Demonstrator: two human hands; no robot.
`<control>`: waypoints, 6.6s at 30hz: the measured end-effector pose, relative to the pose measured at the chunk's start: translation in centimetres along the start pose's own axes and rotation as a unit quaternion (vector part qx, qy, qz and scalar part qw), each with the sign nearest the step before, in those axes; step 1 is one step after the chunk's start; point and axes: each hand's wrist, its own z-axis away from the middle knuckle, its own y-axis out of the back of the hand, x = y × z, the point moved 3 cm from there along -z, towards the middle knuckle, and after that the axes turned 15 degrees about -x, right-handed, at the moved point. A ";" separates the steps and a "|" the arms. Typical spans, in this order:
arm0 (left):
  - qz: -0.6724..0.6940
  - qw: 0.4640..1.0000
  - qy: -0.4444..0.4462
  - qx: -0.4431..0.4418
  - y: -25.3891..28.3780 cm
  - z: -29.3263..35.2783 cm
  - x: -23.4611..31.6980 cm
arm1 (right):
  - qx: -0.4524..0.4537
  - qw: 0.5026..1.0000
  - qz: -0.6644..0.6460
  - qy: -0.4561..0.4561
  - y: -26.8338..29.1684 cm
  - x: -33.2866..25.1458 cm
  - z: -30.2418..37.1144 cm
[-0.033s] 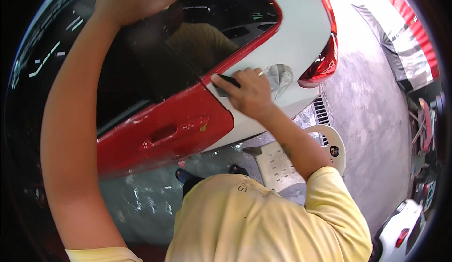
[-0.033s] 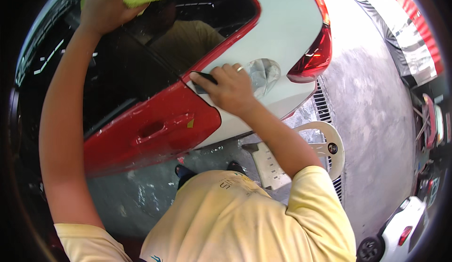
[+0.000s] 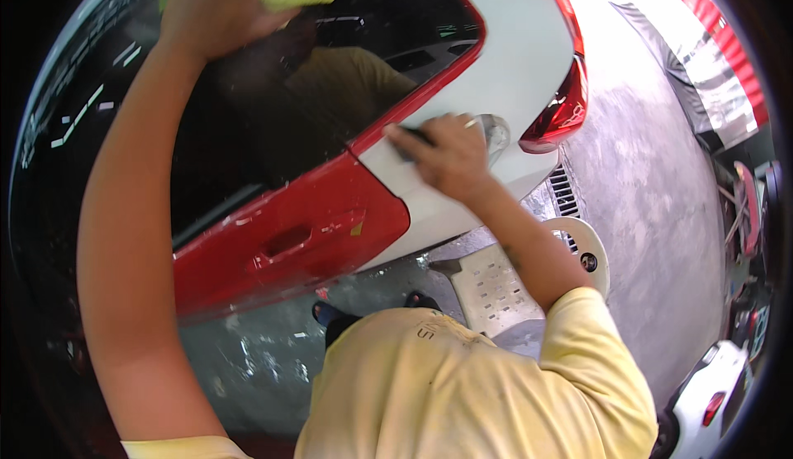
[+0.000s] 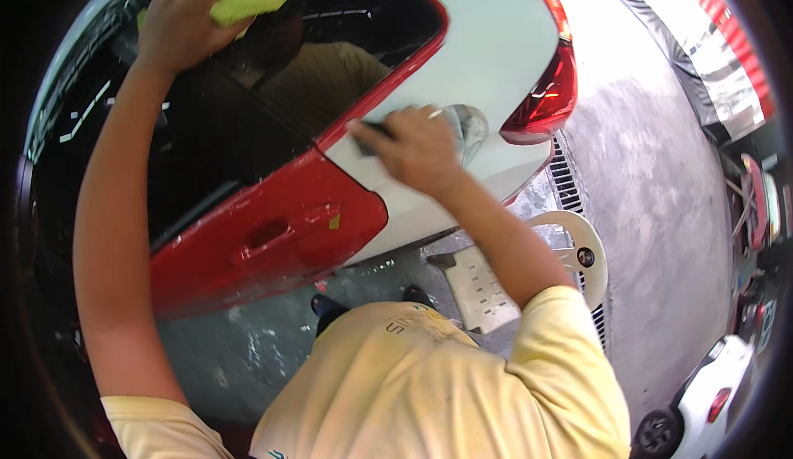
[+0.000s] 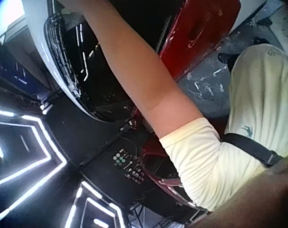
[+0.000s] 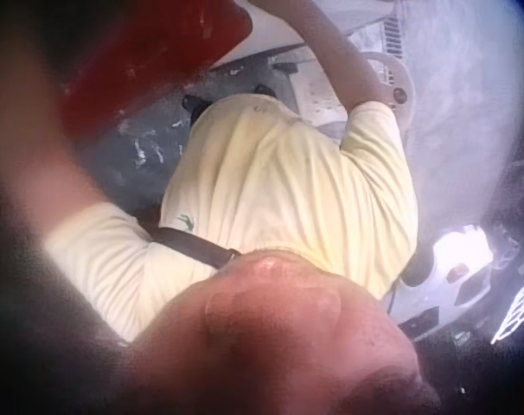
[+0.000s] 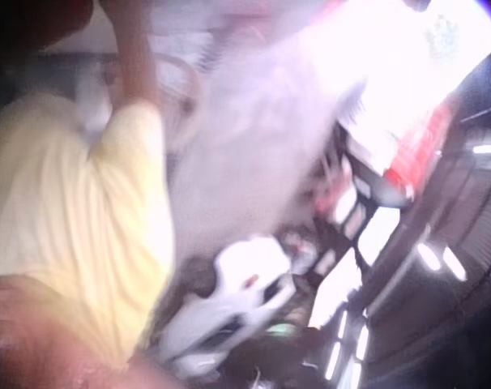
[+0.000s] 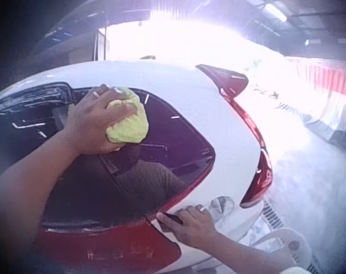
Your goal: The person cleans and polishes the window trim of a red and white car using a cloth and a small applicator pad, wiping along the edges of the window and the body panels.
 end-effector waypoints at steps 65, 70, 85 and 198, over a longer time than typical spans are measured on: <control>0.224 0.972 -0.072 -0.004 -8.7 -0.3 24.3 | 0.055 0.794 -0.134 -0.590 10.0 -1.1 25.8; 0.180 0.979 -0.092 -0.013 -10.6 -14.7 22.6 | 0.146 0.757 -0.273 -0.576 10.6 2.6 22.9; -0.045 0.998 0.025 -0.037 -3.7 -17.3 -3.2 | 0.110 0.782 -0.422 -0.446 8.8 8.1 8.4; 0.036 0.993 -0.106 -0.031 -7.4 -18.9 8.9 | 0.069 0.854 -0.207 -0.473 5.5 11.2 -3.1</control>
